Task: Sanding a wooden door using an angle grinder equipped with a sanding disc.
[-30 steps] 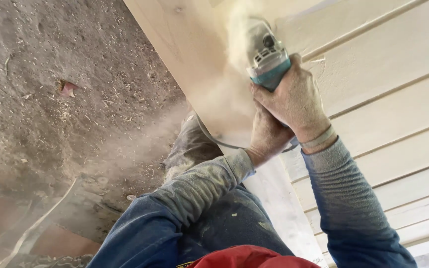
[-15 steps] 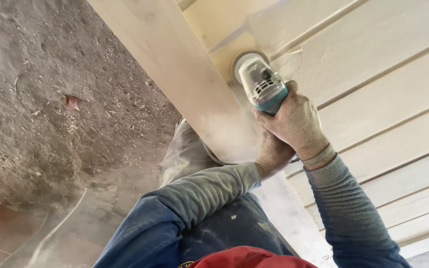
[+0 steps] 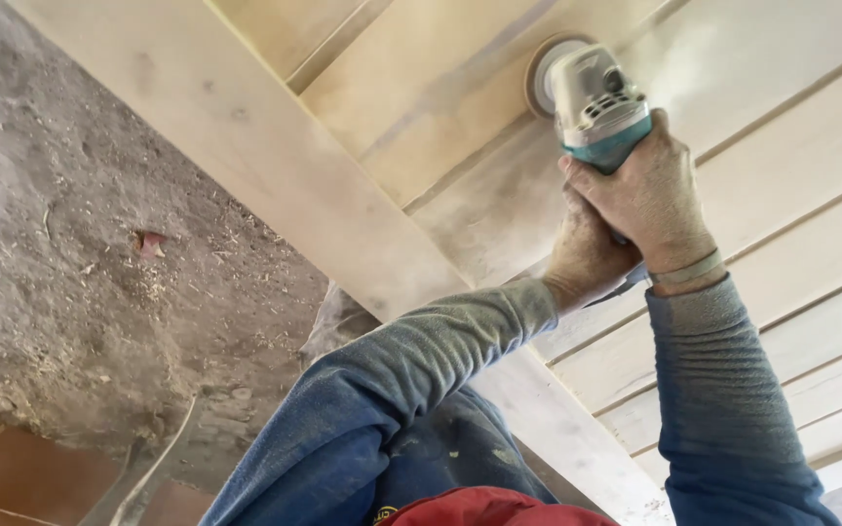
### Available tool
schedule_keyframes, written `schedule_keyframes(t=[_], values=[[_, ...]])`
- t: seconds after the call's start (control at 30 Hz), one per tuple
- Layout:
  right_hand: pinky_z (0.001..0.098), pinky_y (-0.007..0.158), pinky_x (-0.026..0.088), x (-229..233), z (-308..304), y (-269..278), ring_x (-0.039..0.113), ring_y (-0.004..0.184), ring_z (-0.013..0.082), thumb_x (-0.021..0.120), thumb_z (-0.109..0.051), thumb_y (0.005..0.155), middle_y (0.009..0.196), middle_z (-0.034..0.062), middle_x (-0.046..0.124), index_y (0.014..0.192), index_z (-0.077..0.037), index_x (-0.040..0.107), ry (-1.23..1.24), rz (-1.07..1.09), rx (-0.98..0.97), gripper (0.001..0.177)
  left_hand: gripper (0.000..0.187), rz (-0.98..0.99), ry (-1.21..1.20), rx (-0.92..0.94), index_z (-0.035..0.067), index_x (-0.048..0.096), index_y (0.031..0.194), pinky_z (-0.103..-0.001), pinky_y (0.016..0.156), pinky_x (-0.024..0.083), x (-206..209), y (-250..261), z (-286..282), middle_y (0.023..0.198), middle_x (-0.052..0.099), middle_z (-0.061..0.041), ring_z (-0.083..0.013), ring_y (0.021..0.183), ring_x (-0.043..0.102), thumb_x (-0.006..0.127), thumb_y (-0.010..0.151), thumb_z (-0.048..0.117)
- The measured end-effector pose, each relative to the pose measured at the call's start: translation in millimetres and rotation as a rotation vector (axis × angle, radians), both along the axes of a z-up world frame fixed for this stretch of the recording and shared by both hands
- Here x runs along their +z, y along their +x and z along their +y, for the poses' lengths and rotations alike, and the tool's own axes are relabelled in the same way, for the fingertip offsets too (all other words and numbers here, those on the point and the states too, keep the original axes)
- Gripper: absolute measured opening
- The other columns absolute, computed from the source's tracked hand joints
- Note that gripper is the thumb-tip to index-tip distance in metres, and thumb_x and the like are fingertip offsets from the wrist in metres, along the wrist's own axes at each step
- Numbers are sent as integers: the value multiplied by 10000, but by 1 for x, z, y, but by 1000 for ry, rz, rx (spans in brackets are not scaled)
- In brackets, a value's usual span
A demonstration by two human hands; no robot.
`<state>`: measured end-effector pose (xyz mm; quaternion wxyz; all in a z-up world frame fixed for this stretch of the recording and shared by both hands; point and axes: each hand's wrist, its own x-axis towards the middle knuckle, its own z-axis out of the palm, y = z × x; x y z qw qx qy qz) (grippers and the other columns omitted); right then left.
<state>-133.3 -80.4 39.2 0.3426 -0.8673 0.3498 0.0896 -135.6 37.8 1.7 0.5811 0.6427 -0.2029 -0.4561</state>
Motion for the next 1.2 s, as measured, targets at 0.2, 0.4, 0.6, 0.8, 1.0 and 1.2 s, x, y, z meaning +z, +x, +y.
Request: schedule_keyframes(t=[0.2,0.4,0.6,0.8,1.0,1.2], values=[[436,780,649,-29,-68,-21,760,895,377,928,-412,925,1030,279,718,1228,150,527,-98,46,-48,754,873,-9,80,-41,-92,308,1338,-473,856,612,-11,12,-61,1175,606,-273,-364,1013,680,855,792,313],[428,881,651,-34,-117,-17,765,1037,328,875,-279,1032,1128,240,744,1226,119,615,-114,-231,-68,513,1020,170,206,-198,-103,204,1376,-427,778,671,-18,50,-122,1118,629,-279,-392,904,736,845,681,279],[369,887,675,-32,-102,1,778,1006,267,859,-312,1044,1184,192,747,1236,88,606,70,-190,-279,511,1002,91,74,-196,-82,256,1363,-421,853,651,-24,53,-102,1106,677,-257,-377,943,754,852,649,289],[407,781,654,-23,-15,36,752,932,324,931,-336,891,1142,252,703,1325,140,477,61,-110,-68,788,788,-51,175,-93,-69,397,1306,-418,792,638,-2,51,-10,1111,657,-231,-313,930,705,859,776,289],[404,650,661,-3,72,75,760,711,298,856,-401,866,902,190,730,1194,66,512,124,63,120,666,234,24,123,73,22,666,1032,-354,646,643,-15,41,78,796,690,-29,-174,709,702,727,909,211],[418,650,640,15,102,90,737,668,321,870,-432,839,798,218,711,1139,88,501,114,80,316,704,425,-163,149,247,-43,545,1218,-347,863,534,-21,15,120,1171,602,-177,-189,1056,596,753,966,230]])
